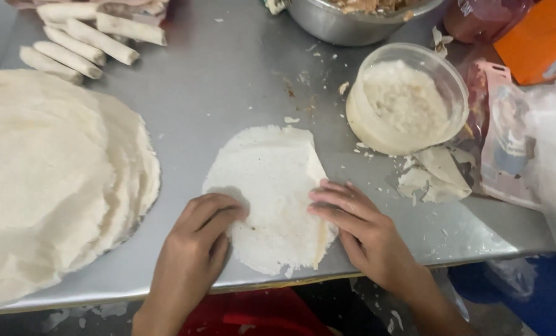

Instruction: The person is preparing lumpia by peeling wrappers, filling them with meat, rolling them, and then packaging the finished rolls into plastic bags.

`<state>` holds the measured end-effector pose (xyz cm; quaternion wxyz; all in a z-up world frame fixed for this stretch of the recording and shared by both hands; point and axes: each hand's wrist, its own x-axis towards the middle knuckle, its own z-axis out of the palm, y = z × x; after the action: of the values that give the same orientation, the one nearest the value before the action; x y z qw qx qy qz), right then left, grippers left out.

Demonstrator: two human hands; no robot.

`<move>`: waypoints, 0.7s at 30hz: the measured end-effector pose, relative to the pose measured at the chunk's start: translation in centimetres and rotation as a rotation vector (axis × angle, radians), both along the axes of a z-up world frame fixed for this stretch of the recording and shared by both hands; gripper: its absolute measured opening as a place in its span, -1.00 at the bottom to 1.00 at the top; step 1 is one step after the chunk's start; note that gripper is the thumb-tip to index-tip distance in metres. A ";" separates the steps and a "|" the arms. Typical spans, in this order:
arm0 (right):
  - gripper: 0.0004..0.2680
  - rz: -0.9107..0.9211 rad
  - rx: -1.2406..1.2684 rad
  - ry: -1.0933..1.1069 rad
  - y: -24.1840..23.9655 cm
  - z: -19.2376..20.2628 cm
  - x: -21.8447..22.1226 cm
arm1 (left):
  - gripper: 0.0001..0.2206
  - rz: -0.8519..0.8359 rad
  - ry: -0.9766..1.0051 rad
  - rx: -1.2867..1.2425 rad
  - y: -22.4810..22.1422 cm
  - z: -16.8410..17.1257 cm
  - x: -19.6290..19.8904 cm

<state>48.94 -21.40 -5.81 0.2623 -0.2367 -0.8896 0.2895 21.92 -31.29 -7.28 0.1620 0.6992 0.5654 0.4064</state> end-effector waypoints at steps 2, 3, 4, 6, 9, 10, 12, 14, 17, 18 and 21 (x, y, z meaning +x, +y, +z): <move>-0.64 -0.029 0.033 0.043 0.3 0.2 0.0 | -0.62 -0.003 0.089 0.056 0.1 0.0 0.0; -0.64 -0.033 0.025 0.037 0.4 0.2 0.0 | -0.62 -0.007 0.082 0.047 0.1 0.1 0.1; -0.64 -0.067 -0.003 0.050 0.6 0.2 -0.1 | -0.61 0.001 0.098 0.030 0.1 0.1 0.1; -0.64 -0.103 -0.045 0.060 0.8 0.2 -0.2 | -0.61 0.006 0.113 -0.002 0.1 0.3 0.1; -0.61 -0.118 -0.051 0.012 0.6 0.2 -0.3 | -0.61 -0.020 0.104 0.012 -0.1 0.5 0.2; -0.62 -0.112 -0.052 0.027 0.7 0.2 -0.3 | -0.61 -0.018 0.106 0.024 0.0 0.4 0.2; -0.63 -0.111 -0.060 0.041 0.7 0.3 -0.2 | -0.61 -0.020 0.106 0.029 -0.1 0.4 0.3; -0.62 -0.119 -0.064 0.035 0.7 0.3 -0.2 | -0.62 0.016 0.116 -0.005 -0.1 0.7 0.5; -0.65 -0.110 -0.065 0.043 0.8 0.5 -0.3 | -0.62 0.038 0.131 -0.027 -0.2 0.8 0.5; -0.65 -0.113 -0.071 0.042 0.8 0.4 -0.3 | -0.62 0.035 0.131 -0.033 -0.2 0.7 0.6; -0.67 -0.088 -0.054 0.068 1.1 0.2 -0.2 | -0.57 0.053 0.138 -0.047 -0.2 0.6 0.5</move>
<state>48.70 -20.33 -5.58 0.2986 -0.2727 -0.8607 0.3094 22.42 -31.54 -6.72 0.1280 0.7065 0.6028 0.3481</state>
